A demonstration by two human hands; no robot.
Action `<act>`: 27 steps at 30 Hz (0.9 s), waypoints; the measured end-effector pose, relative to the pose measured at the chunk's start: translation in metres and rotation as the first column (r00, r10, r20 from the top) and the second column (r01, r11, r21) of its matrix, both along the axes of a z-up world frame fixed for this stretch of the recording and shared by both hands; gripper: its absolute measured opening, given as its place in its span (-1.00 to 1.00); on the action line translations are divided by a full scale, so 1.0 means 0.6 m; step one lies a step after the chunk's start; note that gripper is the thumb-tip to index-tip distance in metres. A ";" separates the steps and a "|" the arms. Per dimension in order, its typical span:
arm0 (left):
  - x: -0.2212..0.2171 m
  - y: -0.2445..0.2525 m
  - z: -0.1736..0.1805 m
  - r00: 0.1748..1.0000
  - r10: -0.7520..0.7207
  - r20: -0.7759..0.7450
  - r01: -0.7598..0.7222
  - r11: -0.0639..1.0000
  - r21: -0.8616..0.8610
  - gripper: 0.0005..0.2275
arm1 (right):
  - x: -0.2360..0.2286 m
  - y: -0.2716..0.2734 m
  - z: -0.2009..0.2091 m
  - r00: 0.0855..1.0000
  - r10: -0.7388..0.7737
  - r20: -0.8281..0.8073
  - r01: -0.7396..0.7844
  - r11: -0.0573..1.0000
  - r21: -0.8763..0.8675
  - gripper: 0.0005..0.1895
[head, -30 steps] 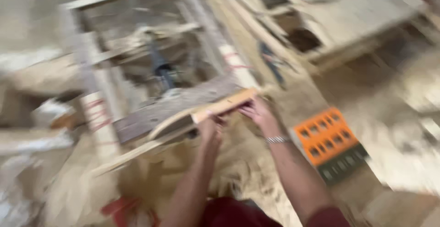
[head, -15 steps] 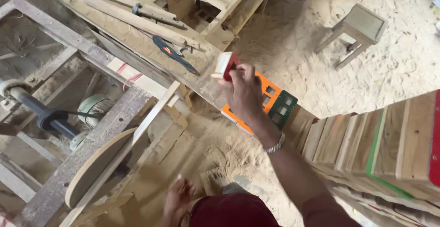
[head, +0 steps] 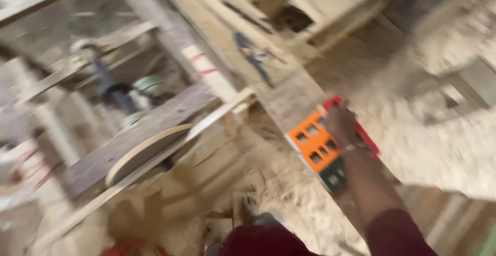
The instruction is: The person sands the edges of several small, colorful wooden frames using a rotating sanding machine. They handle each frame one at a time, pressing the edges against the spinning wheel to smooth them, then placing the finished pieces on a nearby stack.
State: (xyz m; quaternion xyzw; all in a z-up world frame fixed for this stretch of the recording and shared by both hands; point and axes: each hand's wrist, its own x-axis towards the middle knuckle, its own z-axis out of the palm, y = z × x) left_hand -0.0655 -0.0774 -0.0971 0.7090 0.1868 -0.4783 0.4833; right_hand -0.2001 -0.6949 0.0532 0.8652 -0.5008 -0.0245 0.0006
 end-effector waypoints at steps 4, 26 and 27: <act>-0.005 0.126 0.007 0.950 -0.088 0.299 0.033 0.982 0.186 -0.69 | 0.081 0.053 0.002 0.995 0.098 0.006 -0.098 0.995 -0.017 -0.56; 0.061 0.738 0.269 0.846 -0.213 0.488 -0.384 0.391 0.836 -0.66 | 0.214 0.720 0.046 0.801 0.353 0.483 -0.598 0.502 0.625 -0.52; 0.058 0.735 0.276 0.875 -0.184 0.449 -0.328 0.457 0.827 -0.70 | 0.211 0.741 0.059 0.831 0.415 0.370 -0.550 0.516 0.656 -0.53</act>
